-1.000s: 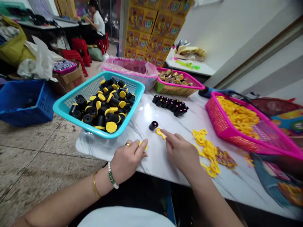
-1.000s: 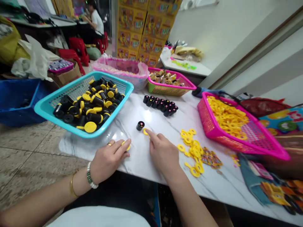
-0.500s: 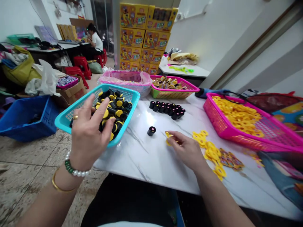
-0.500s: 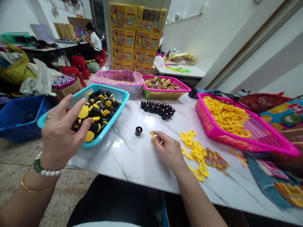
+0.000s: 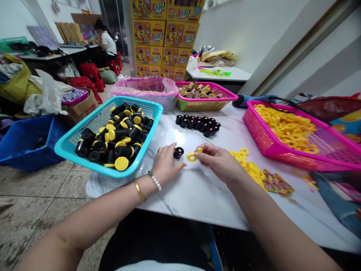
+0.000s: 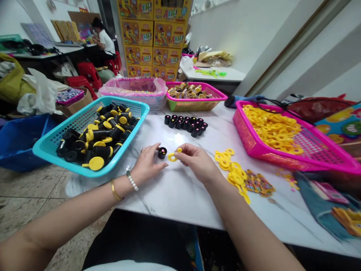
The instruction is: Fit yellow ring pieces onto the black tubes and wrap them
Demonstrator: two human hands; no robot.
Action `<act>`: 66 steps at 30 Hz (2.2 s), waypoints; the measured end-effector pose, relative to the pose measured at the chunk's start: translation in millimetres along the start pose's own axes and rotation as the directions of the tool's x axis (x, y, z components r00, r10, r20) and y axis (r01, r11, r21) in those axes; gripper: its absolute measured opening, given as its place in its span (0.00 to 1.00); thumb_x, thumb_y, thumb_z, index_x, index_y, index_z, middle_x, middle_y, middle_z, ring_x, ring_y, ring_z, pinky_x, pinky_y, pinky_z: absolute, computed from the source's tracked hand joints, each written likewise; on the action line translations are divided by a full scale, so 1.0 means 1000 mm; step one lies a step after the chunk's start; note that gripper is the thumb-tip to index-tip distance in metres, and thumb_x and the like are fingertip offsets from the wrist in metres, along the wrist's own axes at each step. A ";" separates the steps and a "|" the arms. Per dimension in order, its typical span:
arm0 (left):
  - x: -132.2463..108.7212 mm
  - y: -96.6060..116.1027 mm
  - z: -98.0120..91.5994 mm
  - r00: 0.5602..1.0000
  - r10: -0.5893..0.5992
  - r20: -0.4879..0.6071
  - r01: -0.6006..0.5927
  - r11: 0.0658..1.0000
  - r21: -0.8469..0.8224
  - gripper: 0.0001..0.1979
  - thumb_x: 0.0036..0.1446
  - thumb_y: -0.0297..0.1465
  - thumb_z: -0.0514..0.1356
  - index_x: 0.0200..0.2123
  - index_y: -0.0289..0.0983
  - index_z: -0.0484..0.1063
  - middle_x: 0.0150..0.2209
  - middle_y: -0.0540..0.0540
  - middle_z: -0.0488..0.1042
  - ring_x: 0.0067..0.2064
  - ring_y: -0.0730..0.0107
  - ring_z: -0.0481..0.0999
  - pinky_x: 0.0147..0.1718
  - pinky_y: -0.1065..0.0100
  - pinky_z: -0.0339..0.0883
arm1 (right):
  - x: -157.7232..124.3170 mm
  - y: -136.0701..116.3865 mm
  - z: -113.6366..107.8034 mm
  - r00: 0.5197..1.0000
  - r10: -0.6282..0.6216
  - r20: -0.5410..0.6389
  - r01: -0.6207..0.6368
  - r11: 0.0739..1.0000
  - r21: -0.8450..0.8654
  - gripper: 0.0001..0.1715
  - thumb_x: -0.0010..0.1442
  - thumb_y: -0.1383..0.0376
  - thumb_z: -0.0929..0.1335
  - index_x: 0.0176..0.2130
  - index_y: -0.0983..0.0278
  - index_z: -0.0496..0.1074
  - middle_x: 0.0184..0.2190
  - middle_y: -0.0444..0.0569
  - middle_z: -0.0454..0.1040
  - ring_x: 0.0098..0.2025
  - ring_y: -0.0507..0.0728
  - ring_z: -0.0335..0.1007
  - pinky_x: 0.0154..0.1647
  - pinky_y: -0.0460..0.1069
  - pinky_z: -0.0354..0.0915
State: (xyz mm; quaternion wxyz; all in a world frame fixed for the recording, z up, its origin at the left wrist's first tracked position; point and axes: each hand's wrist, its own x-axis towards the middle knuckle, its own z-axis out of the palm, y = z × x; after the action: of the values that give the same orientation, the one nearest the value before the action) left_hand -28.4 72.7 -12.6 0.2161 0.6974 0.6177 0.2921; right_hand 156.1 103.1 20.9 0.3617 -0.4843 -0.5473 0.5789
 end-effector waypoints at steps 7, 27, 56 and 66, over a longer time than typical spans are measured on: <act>-0.012 -0.001 -0.007 0.992 0.086 0.087 -0.087 0.996 0.006 0.08 0.53 0.32 0.67 0.37 0.37 0.79 0.39 0.45 0.79 0.45 0.59 0.73 0.51 0.60 0.64 | 0.010 0.000 0.023 0.988 0.128 0.091 -0.128 0.992 -0.006 0.23 0.37 0.55 0.79 0.26 0.64 0.70 0.21 0.41 0.70 0.22 0.47 0.59 0.25 0.45 0.55; -0.084 -0.005 -0.031 0.991 0.122 0.063 -0.121 0.992 -0.022 0.07 0.59 0.30 0.62 0.39 0.37 0.79 0.35 0.45 0.74 0.40 0.61 0.68 0.46 0.60 0.65 | -0.041 0.015 0.057 0.949 0.248 0.195 -0.253 0.968 -0.001 0.21 0.46 0.54 0.78 0.28 0.64 0.70 0.21 0.42 0.71 0.22 0.48 0.65 0.25 0.44 0.65; -0.090 -0.001 -0.028 0.982 0.086 0.170 -0.051 0.978 -0.203 0.12 0.64 0.35 0.58 0.48 0.36 0.72 0.39 0.44 0.74 0.40 0.63 0.74 0.41 0.64 0.70 | -0.068 0.031 0.067 0.994 0.105 -0.014 -0.105 0.994 0.014 0.21 0.57 0.50 0.73 0.41 0.59 0.67 0.25 0.39 0.71 0.17 0.48 0.64 0.18 0.46 0.65; -0.091 0.000 -0.028 0.975 0.077 0.207 -0.047 0.988 -0.146 0.10 0.63 0.35 0.59 0.44 0.37 0.73 0.35 0.48 0.69 0.34 0.68 0.71 0.35 0.66 0.67 | -0.032 0.002 0.043 0.888 0.277 0.368 -0.247 0.961 -0.128 0.19 0.45 0.58 0.80 0.28 0.63 0.70 0.25 0.42 0.73 0.27 0.51 0.68 0.29 0.46 0.66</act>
State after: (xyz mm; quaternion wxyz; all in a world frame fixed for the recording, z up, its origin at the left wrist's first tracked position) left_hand -53.3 -18.7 -4.2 0.3197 0.7267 0.5470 0.2654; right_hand 123.4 59.9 21.5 0.1476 -0.4449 -0.5589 0.6841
